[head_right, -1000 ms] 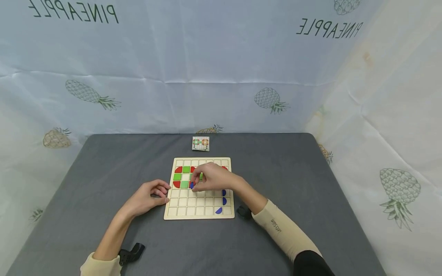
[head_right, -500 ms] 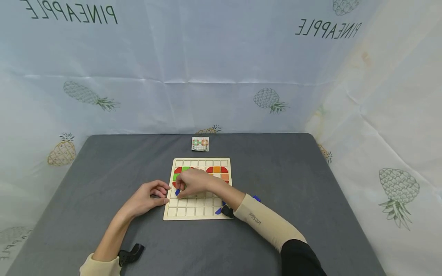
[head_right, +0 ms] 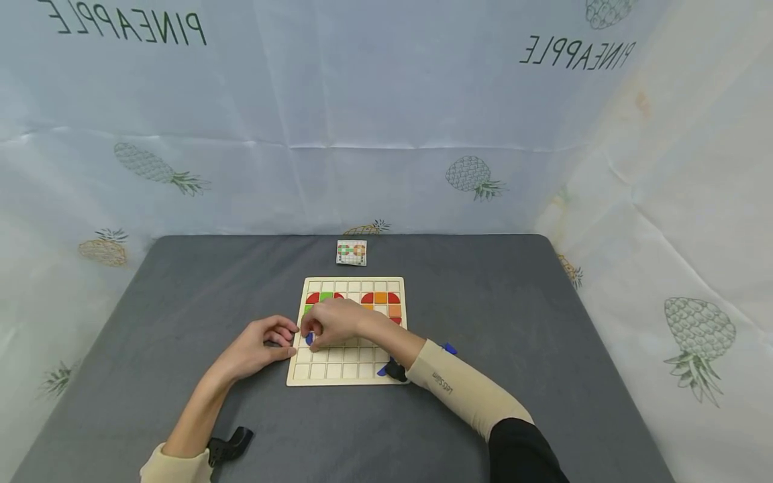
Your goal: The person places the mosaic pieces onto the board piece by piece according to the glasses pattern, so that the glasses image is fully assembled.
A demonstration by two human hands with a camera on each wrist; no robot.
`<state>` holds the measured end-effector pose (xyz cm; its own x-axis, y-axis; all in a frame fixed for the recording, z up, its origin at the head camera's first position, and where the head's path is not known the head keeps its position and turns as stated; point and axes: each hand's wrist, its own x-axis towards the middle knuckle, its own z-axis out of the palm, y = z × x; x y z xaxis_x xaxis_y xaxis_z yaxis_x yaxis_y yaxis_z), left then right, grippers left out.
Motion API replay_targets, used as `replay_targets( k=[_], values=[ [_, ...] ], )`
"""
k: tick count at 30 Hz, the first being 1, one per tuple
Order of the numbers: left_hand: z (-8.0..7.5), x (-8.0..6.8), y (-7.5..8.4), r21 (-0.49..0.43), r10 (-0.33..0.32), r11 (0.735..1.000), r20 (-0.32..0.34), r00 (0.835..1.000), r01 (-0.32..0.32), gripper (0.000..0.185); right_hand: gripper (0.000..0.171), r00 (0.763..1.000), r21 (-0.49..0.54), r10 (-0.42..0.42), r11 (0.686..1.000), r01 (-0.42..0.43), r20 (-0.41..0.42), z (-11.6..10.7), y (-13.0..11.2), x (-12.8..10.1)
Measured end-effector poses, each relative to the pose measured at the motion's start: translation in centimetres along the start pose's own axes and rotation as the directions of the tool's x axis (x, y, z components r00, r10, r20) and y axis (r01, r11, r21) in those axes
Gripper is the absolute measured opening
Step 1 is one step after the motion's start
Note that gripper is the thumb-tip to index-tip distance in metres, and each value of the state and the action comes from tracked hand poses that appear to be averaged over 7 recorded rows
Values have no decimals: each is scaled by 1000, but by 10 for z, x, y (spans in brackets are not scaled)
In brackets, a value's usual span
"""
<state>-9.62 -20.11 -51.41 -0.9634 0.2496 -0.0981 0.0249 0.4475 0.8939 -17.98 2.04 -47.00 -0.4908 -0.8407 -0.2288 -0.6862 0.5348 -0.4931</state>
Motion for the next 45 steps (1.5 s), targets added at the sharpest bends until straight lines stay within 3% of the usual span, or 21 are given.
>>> replay_targets(
  k=[8, 17, 21, 27, 33, 45],
  values=[
    [5, -4, 0, 11, 0, 1000, -15, 1000, 0, 35, 26, 1000, 17, -17, 1000, 17, 18, 0, 3, -11],
    [11, -9, 0, 20, -17, 1000, -33, 999, 18, 34, 28, 999, 122, -24, 992, 29, -48, -3, 18, -39],
    [12, -9, 1, 20, -30, 999, -39, 999, 31, 35, 27, 997, 173, -15, 984, 29, -79, -8, 25, -58],
    [12, -9, 1, 16, -36, 999, -42, 998, 37, 35, 26, 994, 165, 16, 986, 2, -105, -14, 34, -88],
    [11, -9, 2, 14, -35, 999, -40, 999, 36, 35, 26, 988, 192, 90, 979, -65, -125, -18, 46, -122],
    [10, -8, 3, 6, -32, 999, -36, 999, 33, 35, 27, 976, 259, 206, 949, -183, -67, -20, 92, -192]
  ],
)
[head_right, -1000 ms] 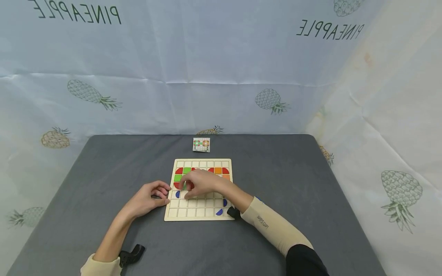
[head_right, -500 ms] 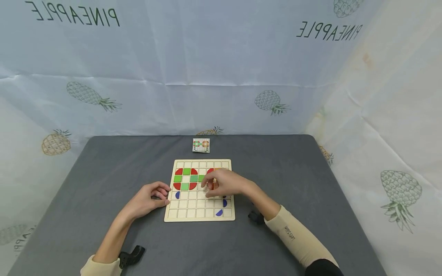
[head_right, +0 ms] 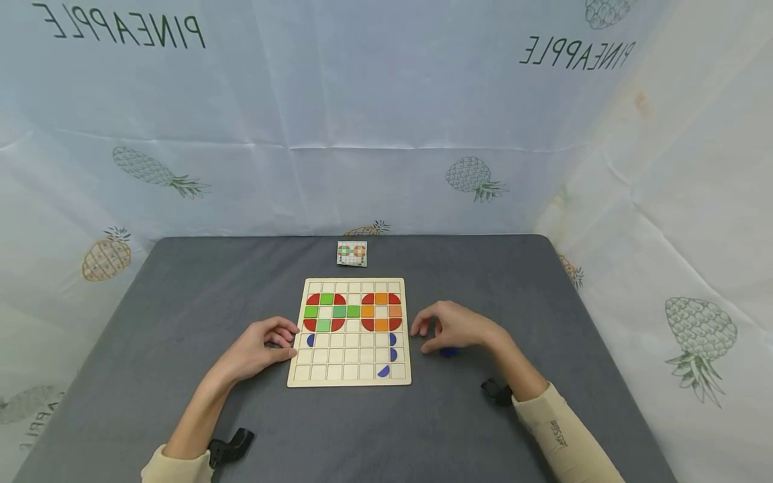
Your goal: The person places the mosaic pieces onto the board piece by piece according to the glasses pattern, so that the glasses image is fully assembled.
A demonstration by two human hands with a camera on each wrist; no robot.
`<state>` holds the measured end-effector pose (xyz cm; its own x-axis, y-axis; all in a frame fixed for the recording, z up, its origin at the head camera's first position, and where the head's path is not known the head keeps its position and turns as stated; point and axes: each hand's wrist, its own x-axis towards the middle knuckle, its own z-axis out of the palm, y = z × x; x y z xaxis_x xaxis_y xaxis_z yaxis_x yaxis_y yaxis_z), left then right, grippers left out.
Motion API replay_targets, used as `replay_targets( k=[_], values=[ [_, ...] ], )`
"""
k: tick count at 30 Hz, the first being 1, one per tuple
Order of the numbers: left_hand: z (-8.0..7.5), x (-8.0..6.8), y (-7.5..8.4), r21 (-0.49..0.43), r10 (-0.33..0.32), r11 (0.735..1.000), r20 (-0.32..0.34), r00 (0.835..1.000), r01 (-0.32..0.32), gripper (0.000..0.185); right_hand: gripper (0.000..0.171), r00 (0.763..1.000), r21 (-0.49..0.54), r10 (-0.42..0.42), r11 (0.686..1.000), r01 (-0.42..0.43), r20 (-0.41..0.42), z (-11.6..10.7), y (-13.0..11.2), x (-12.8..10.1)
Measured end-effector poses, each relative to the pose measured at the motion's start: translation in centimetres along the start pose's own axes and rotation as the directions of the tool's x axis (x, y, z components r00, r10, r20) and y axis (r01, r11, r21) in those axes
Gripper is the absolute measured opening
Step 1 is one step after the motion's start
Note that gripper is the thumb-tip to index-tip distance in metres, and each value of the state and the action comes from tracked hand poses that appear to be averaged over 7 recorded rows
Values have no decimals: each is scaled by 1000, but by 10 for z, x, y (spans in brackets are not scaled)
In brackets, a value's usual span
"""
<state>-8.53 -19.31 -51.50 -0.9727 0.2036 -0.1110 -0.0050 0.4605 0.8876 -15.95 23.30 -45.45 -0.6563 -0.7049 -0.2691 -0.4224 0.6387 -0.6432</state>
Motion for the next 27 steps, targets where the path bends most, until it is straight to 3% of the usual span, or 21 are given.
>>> replay_targets(
  k=[12, 27],
  values=[
    [0, 1, 2, -4, -8, 1000, 6, 1000, 8, 35, 34, 999, 40, 27, 999, -28, 28, -14, 41, -36],
    [1, -1, 3, 14, -20, 1000, -4, 1000, 20, 35, 25, 999, 45, -39, 998, 38, 14, -14, 52, -42]
  ],
)
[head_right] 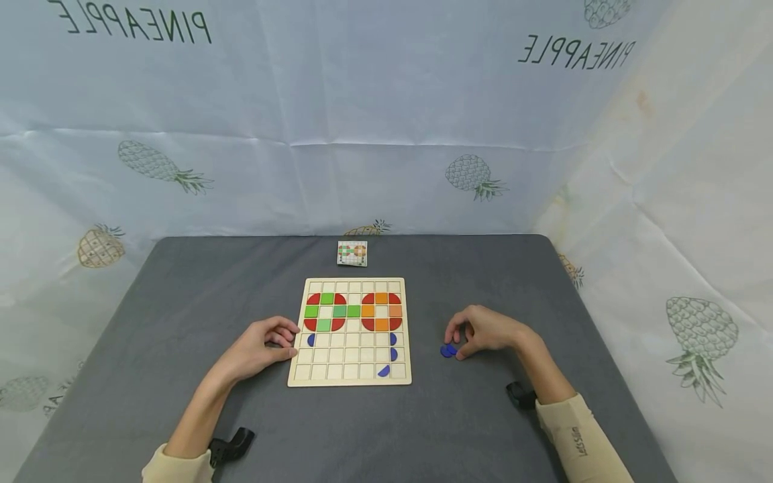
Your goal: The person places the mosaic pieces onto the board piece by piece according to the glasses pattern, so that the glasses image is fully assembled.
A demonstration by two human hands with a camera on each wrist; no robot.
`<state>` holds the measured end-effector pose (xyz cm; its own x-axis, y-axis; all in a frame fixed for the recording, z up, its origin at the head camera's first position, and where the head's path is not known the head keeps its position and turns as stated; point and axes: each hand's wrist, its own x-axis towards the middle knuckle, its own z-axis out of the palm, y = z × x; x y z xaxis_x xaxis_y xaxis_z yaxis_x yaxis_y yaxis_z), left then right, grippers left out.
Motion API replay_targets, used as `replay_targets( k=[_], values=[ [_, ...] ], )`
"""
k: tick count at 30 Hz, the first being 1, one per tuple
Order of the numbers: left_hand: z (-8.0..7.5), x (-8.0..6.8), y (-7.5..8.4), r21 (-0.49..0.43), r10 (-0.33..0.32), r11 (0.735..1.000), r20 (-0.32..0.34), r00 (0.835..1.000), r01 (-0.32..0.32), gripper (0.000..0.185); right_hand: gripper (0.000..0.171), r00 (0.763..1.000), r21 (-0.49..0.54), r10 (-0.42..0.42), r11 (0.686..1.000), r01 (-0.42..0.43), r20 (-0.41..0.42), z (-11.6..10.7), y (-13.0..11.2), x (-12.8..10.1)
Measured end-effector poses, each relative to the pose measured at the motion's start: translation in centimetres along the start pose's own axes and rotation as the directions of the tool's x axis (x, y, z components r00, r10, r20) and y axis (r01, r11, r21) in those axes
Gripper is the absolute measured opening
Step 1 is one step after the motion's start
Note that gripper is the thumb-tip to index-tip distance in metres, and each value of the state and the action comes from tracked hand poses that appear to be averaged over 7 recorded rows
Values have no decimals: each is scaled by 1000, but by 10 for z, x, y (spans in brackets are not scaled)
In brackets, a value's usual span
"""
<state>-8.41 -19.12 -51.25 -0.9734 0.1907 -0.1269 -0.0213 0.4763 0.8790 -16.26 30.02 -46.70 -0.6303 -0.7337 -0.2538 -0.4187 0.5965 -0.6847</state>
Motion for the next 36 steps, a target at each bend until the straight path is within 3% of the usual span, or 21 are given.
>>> replay_targets(
  k=[7, 16, 21, 30, 36],
  values=[
    [1, 0, -1, -6, 0, 1000, 3, 1000, 0, 35, 23, 999, 4, 29, 1000, -29, -14, 2, 5, -1],
    [1, -1, -2, -6, 0, 1000, 2, 1000, 0, 35, 22, 990, 39, -13, 999, 19, -138, 9, -12, 15],
    [0, -2, -2, -10, 6, 1000, 5, 1000, -6, 35, 25, 984, 30, -17, 999, 23, -176, 24, -42, 40],
    [-1, -1, -2, -11, 12, 1000, 5, 1000, -11, 35, 24, 982, -58, -102, 994, 94, -156, 56, -101, 101],
    [-1, 1, -2, 0, 18, 1000, 3, 1000, -18, 34, 23, 981, -35, -136, 991, 133, -138, 72, -127, 135]
  ],
)
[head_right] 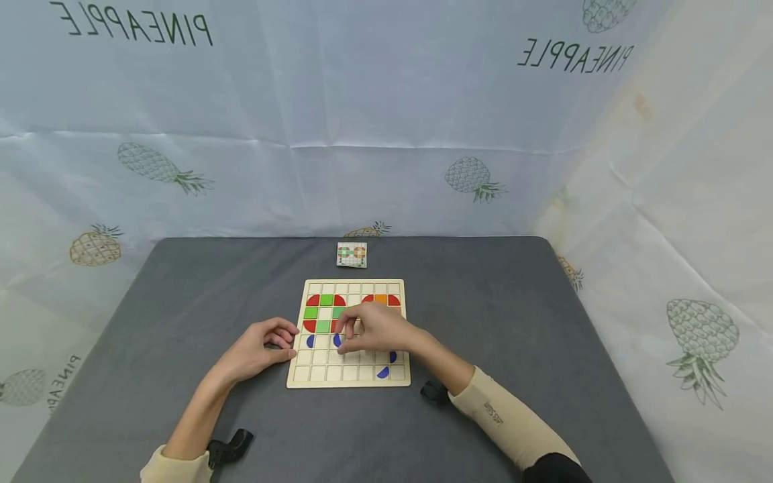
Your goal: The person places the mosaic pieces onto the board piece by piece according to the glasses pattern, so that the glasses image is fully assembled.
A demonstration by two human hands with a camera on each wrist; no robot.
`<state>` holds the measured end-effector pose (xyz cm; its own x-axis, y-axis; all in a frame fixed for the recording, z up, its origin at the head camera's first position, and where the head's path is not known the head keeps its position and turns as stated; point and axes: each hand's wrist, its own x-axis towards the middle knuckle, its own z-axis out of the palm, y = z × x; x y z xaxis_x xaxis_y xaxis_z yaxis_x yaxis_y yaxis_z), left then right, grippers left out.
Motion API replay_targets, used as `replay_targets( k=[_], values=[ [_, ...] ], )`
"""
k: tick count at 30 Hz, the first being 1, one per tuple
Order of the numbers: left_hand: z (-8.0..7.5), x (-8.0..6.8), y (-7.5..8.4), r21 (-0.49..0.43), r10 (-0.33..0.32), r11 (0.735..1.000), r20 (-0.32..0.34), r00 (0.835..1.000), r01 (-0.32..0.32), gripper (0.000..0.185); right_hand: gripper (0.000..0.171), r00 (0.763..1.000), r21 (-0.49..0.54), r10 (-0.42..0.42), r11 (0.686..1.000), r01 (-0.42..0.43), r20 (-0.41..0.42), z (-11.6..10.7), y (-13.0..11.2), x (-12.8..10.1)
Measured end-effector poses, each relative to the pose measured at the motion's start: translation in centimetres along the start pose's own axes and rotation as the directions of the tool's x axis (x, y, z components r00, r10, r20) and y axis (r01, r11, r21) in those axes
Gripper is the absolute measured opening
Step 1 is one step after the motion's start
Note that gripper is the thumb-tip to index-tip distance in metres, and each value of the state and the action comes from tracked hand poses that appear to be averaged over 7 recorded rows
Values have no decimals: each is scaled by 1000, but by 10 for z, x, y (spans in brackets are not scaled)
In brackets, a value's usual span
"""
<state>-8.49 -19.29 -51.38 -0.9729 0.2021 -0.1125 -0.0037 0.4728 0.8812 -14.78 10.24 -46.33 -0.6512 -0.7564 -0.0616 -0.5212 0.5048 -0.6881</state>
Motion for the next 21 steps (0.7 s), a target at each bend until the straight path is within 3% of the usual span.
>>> replay_targets(
  k=[3, 11, 17, 21],
  values=[
    [-1, 0, 1, 1, -1, 1000, 1, 1000, 1, 33, 23, 1000, -12, -16, 1000, 16, 23, 8, -9, 15],
    [-5, 0, 2, -10, 7, 1000, 18, 1000, -7, 34, 23, 996, -159, 7, 987, 7, 87, 30, -30, 43],
    [-5, 1, 2, -15, 8, 1000, 25, 1000, -7, 34, 26, 993, -313, 75, 949, -41, 96, 41, -39, 51],
    [-6, 1, 3, -19, 5, 1000, 28, 1000, -4, 34, 29, 990, -331, 98, 942, -58, 105, 43, -41, 53]
  ],
)
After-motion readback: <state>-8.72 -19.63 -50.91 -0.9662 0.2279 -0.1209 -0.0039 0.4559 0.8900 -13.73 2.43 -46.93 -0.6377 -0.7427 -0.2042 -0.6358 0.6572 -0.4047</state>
